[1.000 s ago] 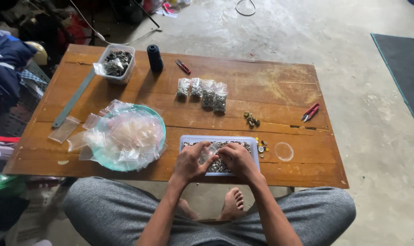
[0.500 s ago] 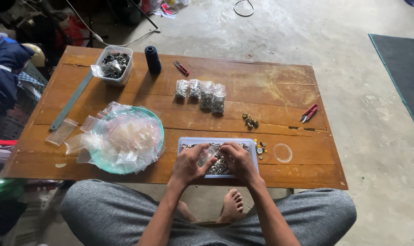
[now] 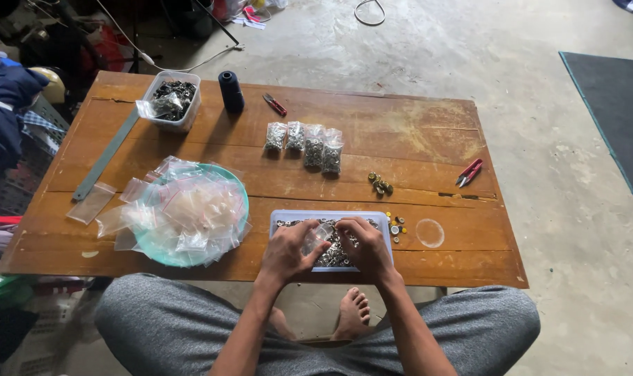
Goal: Packaging small metal eyelets into plastic bags
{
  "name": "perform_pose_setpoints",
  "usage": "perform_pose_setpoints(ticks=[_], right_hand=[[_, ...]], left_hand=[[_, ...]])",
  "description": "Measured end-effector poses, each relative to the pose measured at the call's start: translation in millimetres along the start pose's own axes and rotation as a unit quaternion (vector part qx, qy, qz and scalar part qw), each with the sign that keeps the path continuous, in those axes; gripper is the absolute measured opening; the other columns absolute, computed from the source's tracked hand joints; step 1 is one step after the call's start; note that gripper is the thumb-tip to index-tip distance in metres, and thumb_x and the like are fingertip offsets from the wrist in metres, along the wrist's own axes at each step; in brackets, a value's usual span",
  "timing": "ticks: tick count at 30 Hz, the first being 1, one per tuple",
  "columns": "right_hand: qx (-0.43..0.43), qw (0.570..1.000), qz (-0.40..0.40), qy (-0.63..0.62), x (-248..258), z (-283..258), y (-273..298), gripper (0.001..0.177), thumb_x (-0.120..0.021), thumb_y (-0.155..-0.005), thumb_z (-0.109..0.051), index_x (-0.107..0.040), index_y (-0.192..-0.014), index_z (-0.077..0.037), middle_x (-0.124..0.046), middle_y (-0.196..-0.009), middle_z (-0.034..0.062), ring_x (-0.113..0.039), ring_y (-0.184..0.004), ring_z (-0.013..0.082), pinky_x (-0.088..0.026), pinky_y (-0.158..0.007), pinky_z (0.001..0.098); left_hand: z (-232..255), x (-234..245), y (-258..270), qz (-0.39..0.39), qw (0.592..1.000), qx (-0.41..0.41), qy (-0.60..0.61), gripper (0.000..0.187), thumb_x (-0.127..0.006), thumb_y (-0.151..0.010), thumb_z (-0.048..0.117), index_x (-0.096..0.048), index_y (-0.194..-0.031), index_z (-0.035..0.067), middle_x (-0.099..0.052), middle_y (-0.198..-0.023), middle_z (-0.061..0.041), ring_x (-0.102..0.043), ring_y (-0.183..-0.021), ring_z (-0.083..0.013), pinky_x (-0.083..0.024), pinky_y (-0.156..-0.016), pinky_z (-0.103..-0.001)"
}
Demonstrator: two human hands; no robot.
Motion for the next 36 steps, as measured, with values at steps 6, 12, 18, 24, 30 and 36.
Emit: perform_pose_setpoints(ticks=[6, 12, 18, 24, 30, 36], right_hand=[[-0.023, 0.996, 0.038, -0.076, 15.5, -20.3, -17.0, 0.017, -0.077, -0.085, 0.0, -0.079, -0.095, -0.014, -0.077, -0.09, 0.0049, -0.076, -0.077, 0.0245, -0.062, -0.068, 0.0339], [-0.063, 0.987, 0.051, -0.137, 11.1, -15.9, -13.8, 0.018, -0.078, -0.084, 0.0, -0.08, -0.096, -0.012, -0.078, -0.088, 0.0057, -0.076, -0.076, 0.0206, -0.063, -0.068, 0.0326], [-0.025, 0.995, 0.043, -0.091, 12.4, -29.7, -16.5, 0.017, -0.074, -0.089, -0.002, -0.08, -0.102, -0.011, -0.078, -0.087, 0.0083, -0.076, -0.072, 0.0253, -0.062, -0.062, 0.0361], [-0.008, 0.997, 0.016, -0.071, 12.3, -43.3, -22.4, 0.014, -0.077, -0.089, -0.006, -0.078, -0.102, -0.012, -0.076, -0.089, 0.0058, -0.074, -0.072, 0.022, -0.062, -0.065, 0.032], [-0.012, 0.994, 0.018, -0.104, 12.6, -40.9, -23.1, 0.016, -0.079, -0.086, -0.007, -0.079, -0.101, -0.011, -0.072, -0.09, 0.0074, -0.072, -0.071, 0.0207, -0.061, -0.064, 0.0321], [-0.018, 0.995, -0.002, -0.102, 12.6, -45.1, -24.8, 0.013, -0.075, -0.09, -0.007, -0.079, -0.101, -0.01, -0.074, -0.085, 0.008, -0.072, -0.068, 0.0214, -0.06, -0.059, 0.0321]], left_hand=[[-3.5, -3.6, 1.2, -0.006, 1.0, 0.002, -0.017, 0.047, -0.076, -0.084, 0.046, -0.062, -0.121, 0.02, -0.077, -0.09, -0.01, -0.076, -0.088, -0.0273, -0.053, -0.086, -0.039], [6.4, 5.3, -3.6, -0.033, 0.999, 0.013, -0.006, 0.045, -0.077, -0.086, 0.042, -0.062, -0.121, 0.018, -0.077, -0.089, -0.013, -0.077, -0.083, -0.0281, -0.054, -0.085, -0.039], [4.2, 1.7, -0.1, -0.04, 0.999, 0.011, -0.028, 0.046, -0.074, -0.087, 0.044, -0.058, -0.122, 0.02, -0.076, -0.092, -0.01, -0.076, -0.087, -0.0274, -0.053, -0.086, -0.04], [10.8, 7.7, -2.4, -0.055, 0.998, 0.03, -0.009, 0.042, -0.075, -0.088, 0.039, -0.06, -0.122, 0.019, -0.077, -0.091, -0.011, -0.077, -0.084, -0.0259, -0.054, -0.086, -0.038], [11.6, 8.1, -4.5, -0.054, 0.998, 0.019, -0.011, 0.042, -0.076, -0.087, 0.036, -0.059, -0.121, 0.018, -0.077, -0.09, -0.012, -0.077, -0.083, -0.0275, -0.054, -0.084, -0.038], [11.2, 8.0, -4.6, -0.044, 0.999, 0.016, -0.007, 0.043, -0.075, -0.087, 0.039, -0.059, -0.122, 0.019, -0.077, -0.09, -0.011, -0.077, -0.083, -0.0269, -0.054, -0.084, -0.038]])
Point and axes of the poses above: each hand's wrist, its own y-axis away from the middle knuckle, its own x-axis out of the back of the hand, z = x × y, the point moved 9 cm from there along -y, towards the middle knuckle
